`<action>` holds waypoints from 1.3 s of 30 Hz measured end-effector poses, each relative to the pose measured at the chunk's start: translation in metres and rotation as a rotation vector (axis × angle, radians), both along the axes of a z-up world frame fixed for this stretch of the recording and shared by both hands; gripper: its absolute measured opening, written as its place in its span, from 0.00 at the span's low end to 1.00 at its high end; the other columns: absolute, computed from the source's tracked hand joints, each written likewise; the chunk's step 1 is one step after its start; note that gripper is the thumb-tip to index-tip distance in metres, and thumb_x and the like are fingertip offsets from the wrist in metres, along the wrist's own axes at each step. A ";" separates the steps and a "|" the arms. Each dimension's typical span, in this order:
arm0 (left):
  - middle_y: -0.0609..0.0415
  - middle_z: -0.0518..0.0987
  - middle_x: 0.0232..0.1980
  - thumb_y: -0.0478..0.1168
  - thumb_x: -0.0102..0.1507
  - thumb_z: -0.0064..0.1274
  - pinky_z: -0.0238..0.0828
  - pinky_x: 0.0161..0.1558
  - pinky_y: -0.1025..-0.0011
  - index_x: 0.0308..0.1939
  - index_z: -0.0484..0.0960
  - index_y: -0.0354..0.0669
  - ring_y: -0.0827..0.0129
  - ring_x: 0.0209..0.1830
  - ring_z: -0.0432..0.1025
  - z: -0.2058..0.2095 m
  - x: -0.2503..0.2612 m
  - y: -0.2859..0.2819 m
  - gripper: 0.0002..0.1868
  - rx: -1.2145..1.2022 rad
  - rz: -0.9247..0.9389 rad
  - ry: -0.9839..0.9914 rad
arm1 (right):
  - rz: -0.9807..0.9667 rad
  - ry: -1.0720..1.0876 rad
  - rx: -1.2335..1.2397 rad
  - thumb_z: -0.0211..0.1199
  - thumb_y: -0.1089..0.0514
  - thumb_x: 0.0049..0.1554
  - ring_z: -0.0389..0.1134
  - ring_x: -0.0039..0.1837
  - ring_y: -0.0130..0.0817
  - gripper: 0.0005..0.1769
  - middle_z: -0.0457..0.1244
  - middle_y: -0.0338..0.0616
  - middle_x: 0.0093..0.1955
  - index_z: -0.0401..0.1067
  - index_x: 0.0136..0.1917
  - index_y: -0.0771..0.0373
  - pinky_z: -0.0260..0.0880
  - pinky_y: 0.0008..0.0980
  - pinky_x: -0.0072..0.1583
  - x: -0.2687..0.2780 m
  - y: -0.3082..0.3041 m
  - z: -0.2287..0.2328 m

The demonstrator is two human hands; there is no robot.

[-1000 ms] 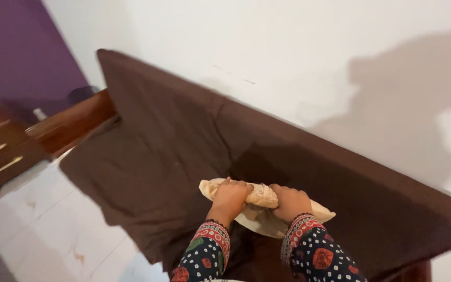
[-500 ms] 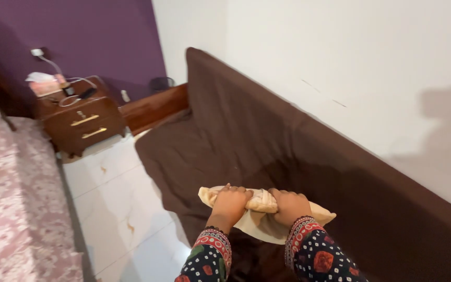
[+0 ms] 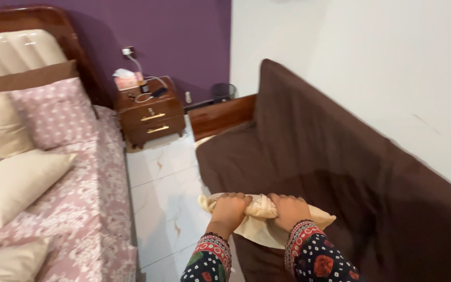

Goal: Arranging pillows on a bed and a couch in a bedroom.

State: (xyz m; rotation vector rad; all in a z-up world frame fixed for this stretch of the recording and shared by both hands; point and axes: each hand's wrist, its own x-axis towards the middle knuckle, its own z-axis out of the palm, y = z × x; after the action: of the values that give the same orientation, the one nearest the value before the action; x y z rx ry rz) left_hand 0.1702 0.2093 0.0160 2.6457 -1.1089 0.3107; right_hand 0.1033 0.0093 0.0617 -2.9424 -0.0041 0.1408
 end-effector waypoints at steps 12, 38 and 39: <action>0.55 0.83 0.38 0.37 0.56 0.54 0.74 0.45 0.59 0.41 0.84 0.50 0.59 0.41 0.78 0.025 0.022 0.115 0.10 0.045 0.386 -0.009 | 0.377 -0.071 -0.006 0.70 0.45 0.45 0.71 0.59 0.40 0.33 0.70 0.38 0.54 0.69 0.64 0.46 0.69 0.44 0.60 0.101 0.106 0.013; 0.53 0.83 0.41 0.37 0.57 0.56 0.75 0.45 0.59 0.47 0.84 0.51 0.58 0.42 0.79 0.058 0.098 0.279 0.14 0.026 1.102 -0.061 | 1.131 -0.232 0.069 0.70 0.50 0.44 0.71 0.56 0.43 0.26 0.71 0.41 0.50 0.72 0.58 0.46 0.69 0.47 0.57 0.310 0.326 0.062; 0.54 0.83 0.41 0.37 0.56 0.56 0.75 0.45 0.59 0.46 0.84 0.51 0.58 0.42 0.79 0.062 0.097 0.285 0.14 0.025 1.120 -0.071 | 1.146 -0.223 0.054 0.69 0.50 0.45 0.71 0.56 0.43 0.25 0.71 0.41 0.49 0.72 0.58 0.46 0.69 0.46 0.57 0.310 0.336 0.066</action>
State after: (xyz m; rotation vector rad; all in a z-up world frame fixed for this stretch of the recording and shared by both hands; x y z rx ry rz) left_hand 0.2669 0.4939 0.0781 2.9950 0.4770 0.5694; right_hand 0.4137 0.3455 0.1276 -2.4832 -1.6457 -0.0358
